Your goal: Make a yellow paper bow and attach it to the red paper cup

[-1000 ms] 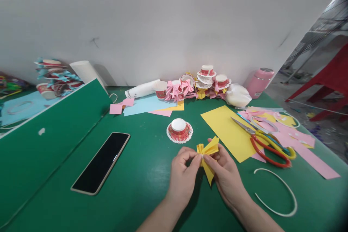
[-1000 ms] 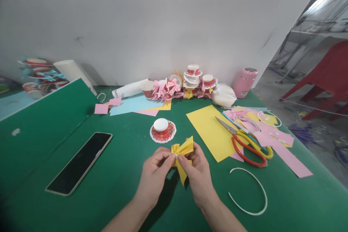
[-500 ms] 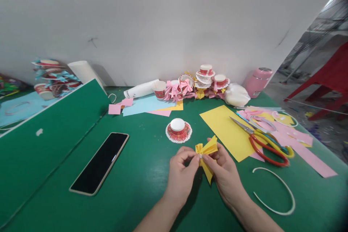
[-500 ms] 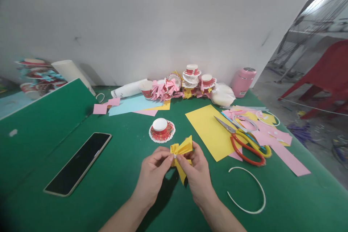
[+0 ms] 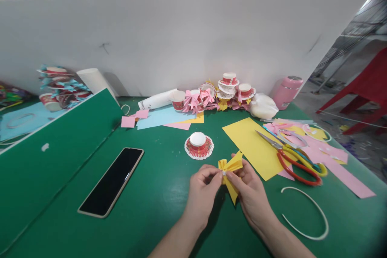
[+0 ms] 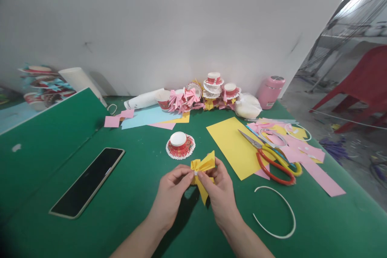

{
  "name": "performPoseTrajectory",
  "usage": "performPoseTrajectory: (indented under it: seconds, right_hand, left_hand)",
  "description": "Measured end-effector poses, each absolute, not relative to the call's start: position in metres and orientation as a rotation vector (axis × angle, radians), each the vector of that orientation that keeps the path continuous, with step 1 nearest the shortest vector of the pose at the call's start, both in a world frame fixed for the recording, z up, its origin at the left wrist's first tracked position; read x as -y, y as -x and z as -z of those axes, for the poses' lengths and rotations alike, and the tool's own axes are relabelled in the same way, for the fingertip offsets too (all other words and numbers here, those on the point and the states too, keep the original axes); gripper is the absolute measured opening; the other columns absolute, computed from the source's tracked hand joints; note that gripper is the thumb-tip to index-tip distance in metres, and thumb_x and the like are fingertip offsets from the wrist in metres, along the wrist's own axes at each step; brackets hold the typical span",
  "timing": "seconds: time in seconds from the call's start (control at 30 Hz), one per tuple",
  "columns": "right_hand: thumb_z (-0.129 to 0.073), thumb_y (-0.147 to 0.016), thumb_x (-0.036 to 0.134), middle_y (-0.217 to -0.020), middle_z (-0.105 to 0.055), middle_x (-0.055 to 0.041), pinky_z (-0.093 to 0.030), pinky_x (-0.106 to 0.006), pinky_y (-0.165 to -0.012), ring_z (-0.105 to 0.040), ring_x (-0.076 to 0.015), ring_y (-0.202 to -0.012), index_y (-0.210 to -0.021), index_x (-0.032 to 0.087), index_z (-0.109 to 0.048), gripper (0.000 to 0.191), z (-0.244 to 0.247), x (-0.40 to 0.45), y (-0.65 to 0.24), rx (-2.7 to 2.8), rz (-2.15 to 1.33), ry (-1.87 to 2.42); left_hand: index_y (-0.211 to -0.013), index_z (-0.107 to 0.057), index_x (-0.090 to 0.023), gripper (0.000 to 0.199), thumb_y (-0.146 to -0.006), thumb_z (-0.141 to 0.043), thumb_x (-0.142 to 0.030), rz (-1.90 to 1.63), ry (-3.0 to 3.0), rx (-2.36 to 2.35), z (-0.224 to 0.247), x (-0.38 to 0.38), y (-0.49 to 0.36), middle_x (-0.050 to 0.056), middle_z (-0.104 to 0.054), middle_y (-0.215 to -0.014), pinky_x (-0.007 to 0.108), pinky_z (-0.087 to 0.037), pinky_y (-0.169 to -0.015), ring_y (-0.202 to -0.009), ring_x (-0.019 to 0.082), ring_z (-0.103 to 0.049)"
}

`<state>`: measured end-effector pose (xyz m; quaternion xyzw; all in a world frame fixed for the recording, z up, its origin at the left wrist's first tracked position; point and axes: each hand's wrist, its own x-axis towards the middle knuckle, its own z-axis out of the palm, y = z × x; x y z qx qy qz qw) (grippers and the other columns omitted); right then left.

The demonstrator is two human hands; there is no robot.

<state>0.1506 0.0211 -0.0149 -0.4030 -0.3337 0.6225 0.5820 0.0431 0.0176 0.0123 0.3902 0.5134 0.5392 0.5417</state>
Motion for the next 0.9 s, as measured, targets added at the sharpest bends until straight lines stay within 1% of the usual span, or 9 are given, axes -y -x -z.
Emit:
performPoseTrajectory:
  seconds: [0.07,0.13,0.2,0.27,0.37,0.47,0.57,0.73,0.9]
  right_hand:
    - [-0.07,-0.07,0.029,-0.085,-0.063,0.0001,-0.045,-0.028,-0.072,-0.058,-0.0155,-0.077,-0.11,0.025,-0.051,0.045,0.0132,-0.0212,-0.1504,0.733,-1.47,0.937]
    - [-0.071,-0.068,0.028,-0.084,-0.064,0.0004,-0.046,-0.028,-0.072,-0.059,-0.0158,-0.078,-0.11,0.025,-0.051,0.046,0.0109,-0.0216,-0.1502,0.667,-1.49,0.921]
    - [-0.072,-0.067,0.027,-0.084,-0.064,-0.0002,-0.047,-0.029,-0.072,-0.061,-0.0166,-0.079,-0.108,0.024,-0.052,0.046,0.009,-0.0221,-0.1498,0.609,-1.507,0.899]
    - [-0.073,-0.065,0.027,-0.084,-0.064,-0.0004,-0.048,-0.03,-0.072,-0.062,-0.0174,-0.079,-0.107,0.024,-0.053,0.046,0.0081,-0.0224,-0.1493,0.574,-1.525,0.879]
    - [-0.073,-0.064,0.027,-0.083,-0.065,0.001,-0.048,-0.029,-0.073,-0.062,-0.0165,-0.079,-0.106,0.025,-0.052,0.047,0.0087,-0.0218,-0.1483,0.55,-1.566,0.846]
    - [-0.074,-0.064,0.026,-0.084,-0.065,0.0016,-0.048,-0.028,-0.074,-0.062,-0.0156,-0.08,-0.107,0.026,-0.051,0.049,0.0093,-0.0205,-0.1472,0.531,-1.58,0.854]
    - [-0.075,-0.062,0.027,-0.082,-0.065,0.0007,-0.049,-0.03,-0.071,-0.063,-0.0176,-0.079,-0.108,0.024,-0.051,0.051,0.0087,-0.0192,-0.1465,0.543,-1.565,0.892]
    - [-0.075,-0.063,0.03,-0.081,-0.066,-0.0002,-0.05,-0.031,-0.068,-0.063,-0.0192,-0.077,-0.11,0.024,-0.049,0.054,0.0077,-0.0183,-0.1461,0.604,-1.552,0.919]
    - [-0.075,-0.064,0.028,-0.086,-0.067,-0.0008,-0.048,-0.03,-0.074,-0.063,-0.0186,-0.082,-0.112,0.025,-0.047,0.056,0.0106,-0.0183,-0.1462,0.633,-1.549,0.907]
  left_hand:
    - [-0.06,-0.064,-0.014,0.013,-0.067,-0.062,-0.025,-1.296,-0.884,-1.209,-0.0123,-0.0179,-0.0429,0.001,-0.053,-0.068,0.023,-0.041,-0.064,-0.067,0.012,-0.051]
    - [-0.068,-0.066,-0.014,0.012,-0.067,-0.063,-0.026,-1.305,-0.815,-1.195,-0.012,-0.018,-0.0429,0.002,-0.058,-0.071,0.025,-0.042,-0.068,-0.071,0.014,-0.053]
    - [-0.077,-0.065,-0.015,0.017,-0.065,-0.066,-0.026,-1.315,-0.755,-1.177,-0.0115,-0.0179,-0.0435,0.003,-0.062,-0.074,0.026,-0.043,-0.069,-0.072,0.014,-0.055]
    - [-0.079,-0.064,-0.015,0.021,-0.062,-0.069,-0.026,-1.309,-0.743,-1.156,-0.011,-0.0173,-0.0447,0.003,-0.062,-0.074,0.025,-0.043,-0.067,-0.071,0.014,-0.055]
    - [-0.076,-0.062,-0.016,0.022,-0.059,-0.072,-0.025,-1.289,-0.777,-1.16,-0.0104,-0.0159,-0.0466,0.001,-0.062,-0.072,0.024,-0.043,-0.064,-0.068,0.012,-0.054]
    - [-0.067,-0.06,-0.015,0.016,-0.063,-0.069,-0.028,-1.282,-0.845,-1.21,-0.0106,-0.015,-0.0469,-0.001,-0.059,-0.065,0.023,-0.041,-0.061,-0.062,0.011,-0.052]
    - [-0.059,-0.057,-0.015,0.017,-0.064,-0.067,-0.029,-1.287,-0.907,-1.234,-0.0115,-0.0152,-0.0457,-0.003,-0.054,-0.058,0.022,-0.038,-0.056,-0.057,0.01,-0.048]
    - [-0.059,-0.058,-0.015,0.015,-0.063,-0.066,-0.027,-1.3,-0.913,-1.246,-0.0126,-0.0156,-0.045,-0.003,-0.053,-0.058,0.021,-0.037,-0.055,-0.057,0.01,-0.047]
    - [-0.06,-0.058,-0.014,0.017,-0.065,-0.066,-0.029,-1.297,-0.774,-1.185,-0.0096,-0.016,-0.0452,-0.003,-0.055,-0.058,0.022,-0.038,-0.059,-0.058,0.009,-0.048]
